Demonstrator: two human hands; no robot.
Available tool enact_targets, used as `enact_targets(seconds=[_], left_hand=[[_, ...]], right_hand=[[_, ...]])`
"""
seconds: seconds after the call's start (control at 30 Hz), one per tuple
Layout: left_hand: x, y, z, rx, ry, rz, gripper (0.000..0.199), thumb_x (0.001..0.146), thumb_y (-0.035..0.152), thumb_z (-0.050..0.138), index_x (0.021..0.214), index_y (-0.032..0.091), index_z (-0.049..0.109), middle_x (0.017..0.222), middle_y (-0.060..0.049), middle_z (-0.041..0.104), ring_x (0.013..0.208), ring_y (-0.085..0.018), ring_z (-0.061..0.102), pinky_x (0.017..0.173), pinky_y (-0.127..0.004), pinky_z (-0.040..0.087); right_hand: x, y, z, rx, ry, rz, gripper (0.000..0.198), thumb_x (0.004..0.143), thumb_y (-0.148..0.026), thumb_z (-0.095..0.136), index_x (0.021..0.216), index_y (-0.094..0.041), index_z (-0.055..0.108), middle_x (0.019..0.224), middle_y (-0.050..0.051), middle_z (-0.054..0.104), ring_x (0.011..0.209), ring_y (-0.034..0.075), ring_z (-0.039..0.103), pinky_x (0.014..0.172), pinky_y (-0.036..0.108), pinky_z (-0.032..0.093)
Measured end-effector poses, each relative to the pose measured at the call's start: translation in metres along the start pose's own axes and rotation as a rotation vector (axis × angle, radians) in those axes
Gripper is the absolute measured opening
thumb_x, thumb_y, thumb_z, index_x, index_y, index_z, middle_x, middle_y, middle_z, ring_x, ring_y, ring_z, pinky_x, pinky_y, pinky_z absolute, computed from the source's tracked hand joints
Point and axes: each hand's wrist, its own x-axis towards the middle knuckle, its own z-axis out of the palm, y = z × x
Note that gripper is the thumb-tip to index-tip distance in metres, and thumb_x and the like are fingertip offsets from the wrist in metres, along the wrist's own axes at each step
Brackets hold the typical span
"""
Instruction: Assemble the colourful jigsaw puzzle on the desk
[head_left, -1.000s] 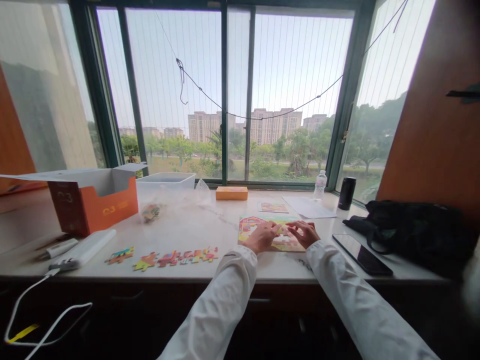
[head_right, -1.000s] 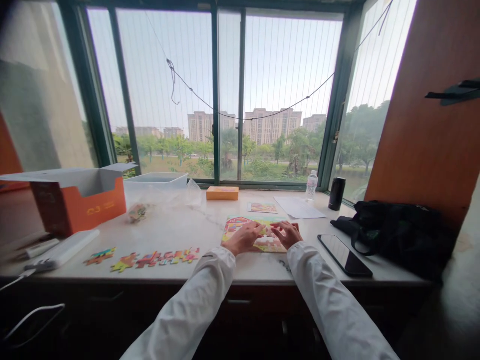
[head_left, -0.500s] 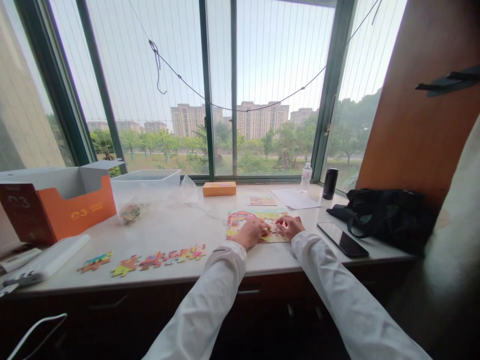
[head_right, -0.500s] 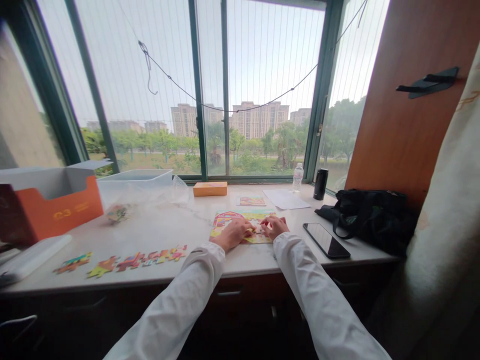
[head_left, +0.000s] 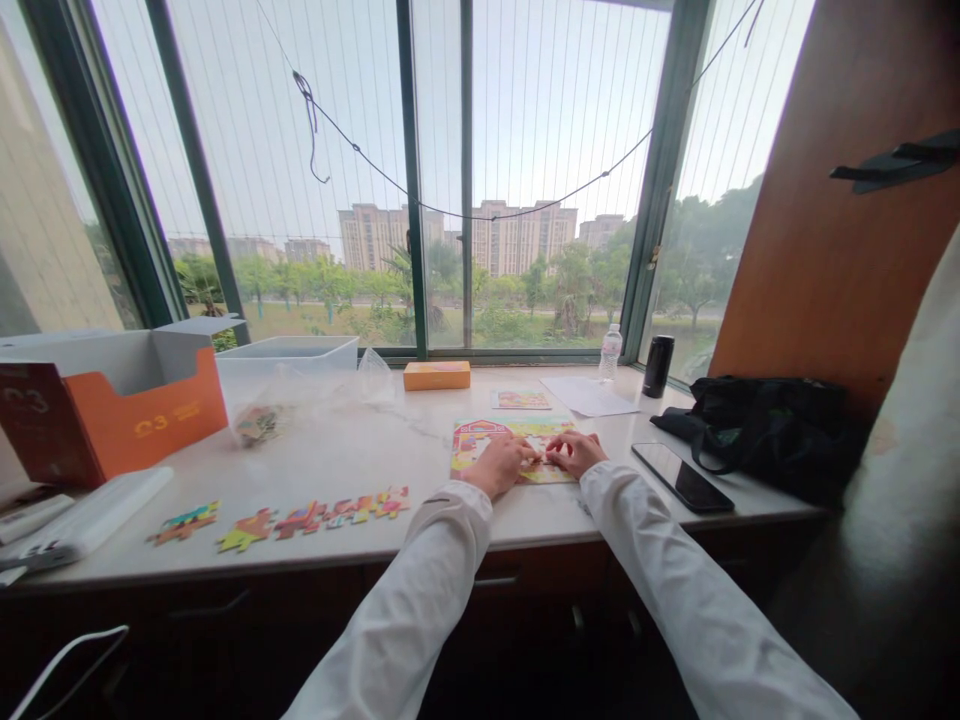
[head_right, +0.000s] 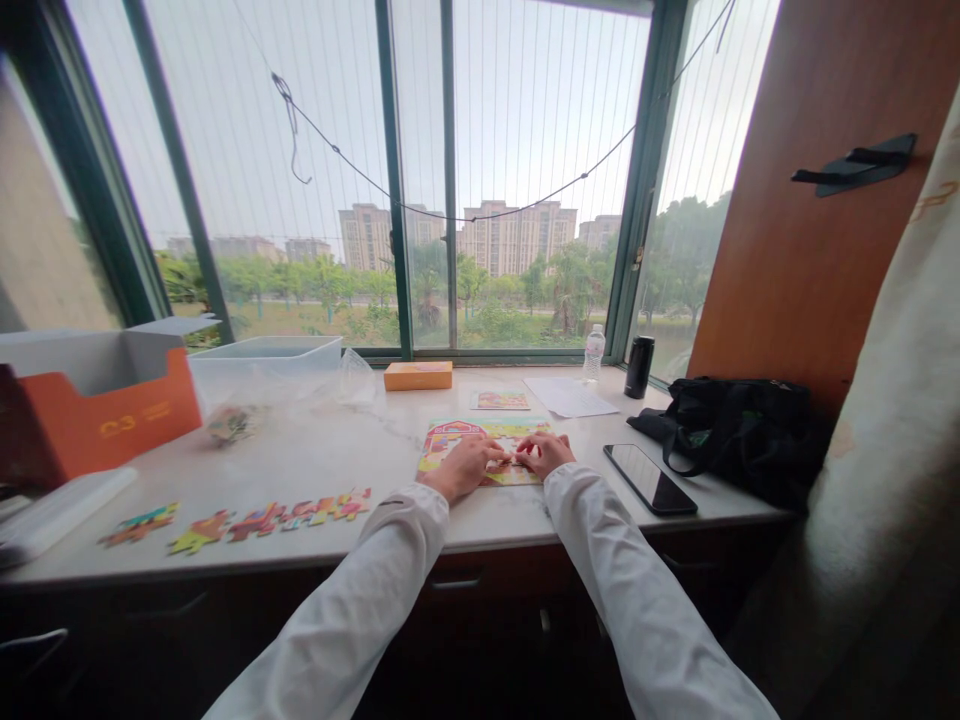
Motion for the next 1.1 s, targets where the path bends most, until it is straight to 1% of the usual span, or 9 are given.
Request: enact_targets(seconds=[0.17, 0.33, 0.43, 0.5, 0.6, 0.7, 0.83, 0.93, 1.1], left_hand=[[0.0, -0.005, 0.007, -0.036, 0.012, 0.032, 0.029, 0.076, 0.022, 0.072, 0.105, 0.027, 0.073, 0.109, -0.002, 0.07, 0.097, -0.02, 0.062, 0.094, -0.033, 0.044], [0.0, -0.009, 0.011, -0.034, 0.025, 0.054, 0.023, 0.079, 0.025, 0.07, 0.102, 0.027, 0.073, 0.109, -0.001, 0.069, 0.097, -0.019, 0.061, 0.095, -0.032, 0.042], [0.0, -0.008, 0.01, -0.021, 0.013, 0.049, 0.025, 0.078, 0.025, 0.071, 0.103, 0.027, 0.072, 0.111, -0.001, 0.07, 0.098, -0.019, 0.062, 0.095, -0.032, 0.042], [-0.001, -0.006, 0.008, -0.01, 0.012, 0.036, 0.029, 0.077, 0.024, 0.072, 0.105, 0.026, 0.072, 0.113, -0.002, 0.07, 0.099, -0.019, 0.062, 0.095, -0.033, 0.042], [-0.002, -0.002, 0.004, -0.001, 0.013, 0.024, 0.031, 0.076, 0.022, 0.074, 0.107, 0.025, 0.071, 0.113, -0.003, 0.07, 0.1, -0.019, 0.063, 0.097, -0.033, 0.042], [-0.003, 0.0, 0.002, 0.006, 0.029, 0.026, 0.032, 0.075, 0.024, 0.077, 0.107, 0.025, 0.071, 0.115, -0.003, 0.069, 0.101, -0.02, 0.062, 0.097, -0.034, 0.042], [-0.002, 0.0, 0.002, 0.013, 0.032, 0.034, 0.027, 0.074, 0.024, 0.077, 0.101, 0.026, 0.073, 0.11, -0.002, 0.07, 0.1, -0.02, 0.062, 0.097, -0.034, 0.043], [-0.001, 0.001, 0.002, -0.004, 0.019, 0.028, 0.025, 0.075, 0.025, 0.077, 0.1, 0.026, 0.074, 0.106, -0.002, 0.071, 0.096, -0.02, 0.062, 0.095, -0.034, 0.044], [-0.002, 0.007, -0.003, 0.007, 0.013, 0.001, 0.029, 0.076, 0.022, 0.075, 0.105, 0.026, 0.072, 0.107, -0.002, 0.072, 0.097, -0.02, 0.063, 0.095, -0.034, 0.044]], right_hand=[[0.0, 0.0, 0.001, 0.045, -0.017, 0.016, 0.016, 0.079, -0.041, 0.068, 0.079, -0.028, 0.076, 0.083, -0.001, 0.072, 0.065, 0.013, 0.059, 0.078, 0.033, 0.038], [0.0, 0.001, 0.002, 0.047, -0.022, -0.002, 0.014, 0.078, -0.038, 0.068, 0.079, -0.027, 0.076, 0.082, -0.001, 0.072, 0.064, 0.012, 0.058, 0.075, 0.031, 0.038], [0.0, 0.002, 0.002, 0.059, -0.036, -0.01, 0.013, 0.078, -0.036, 0.067, 0.081, -0.027, 0.075, 0.081, -0.001, 0.072, 0.064, 0.013, 0.058, 0.074, 0.03, 0.039], [0.0, 0.003, 0.001, 0.059, -0.016, -0.003, 0.013, 0.08, -0.034, 0.065, 0.084, -0.026, 0.075, 0.081, -0.001, 0.071, 0.065, 0.013, 0.059, 0.075, 0.031, 0.039], [0.001, 0.003, -0.001, 0.034, 0.061, 0.016, 0.017, 0.083, -0.034, 0.061, 0.086, -0.026, 0.075, 0.082, 0.0, 0.071, 0.067, 0.014, 0.06, 0.078, 0.033, 0.038], [0.0, 0.003, -0.003, 0.007, 0.094, 0.02, 0.017, 0.082, -0.037, 0.062, 0.085, -0.026, 0.075, 0.081, 0.001, 0.071, 0.071, 0.016, 0.062, 0.079, 0.034, 0.038], [-0.001, 0.0, -0.004, -0.005, 0.057, 0.011, 0.015, 0.076, -0.039, 0.068, 0.086, -0.028, 0.074, 0.083, 0.0, 0.072, 0.072, 0.017, 0.062, 0.082, 0.035, 0.036], [-0.001, -0.001, -0.004, -0.001, 0.027, -0.019, 0.014, 0.075, -0.041, 0.071, 0.084, -0.03, 0.074, 0.087, -0.002, 0.072, 0.072, 0.015, 0.061, 0.082, 0.034, 0.036], [-0.001, -0.002, -0.003, -0.017, 0.002, -0.054, 0.012, 0.077, -0.039, 0.07, 0.085, -0.031, 0.074, 0.088, -0.003, 0.072, 0.071, 0.013, 0.06, 0.08, 0.032, 0.037]])
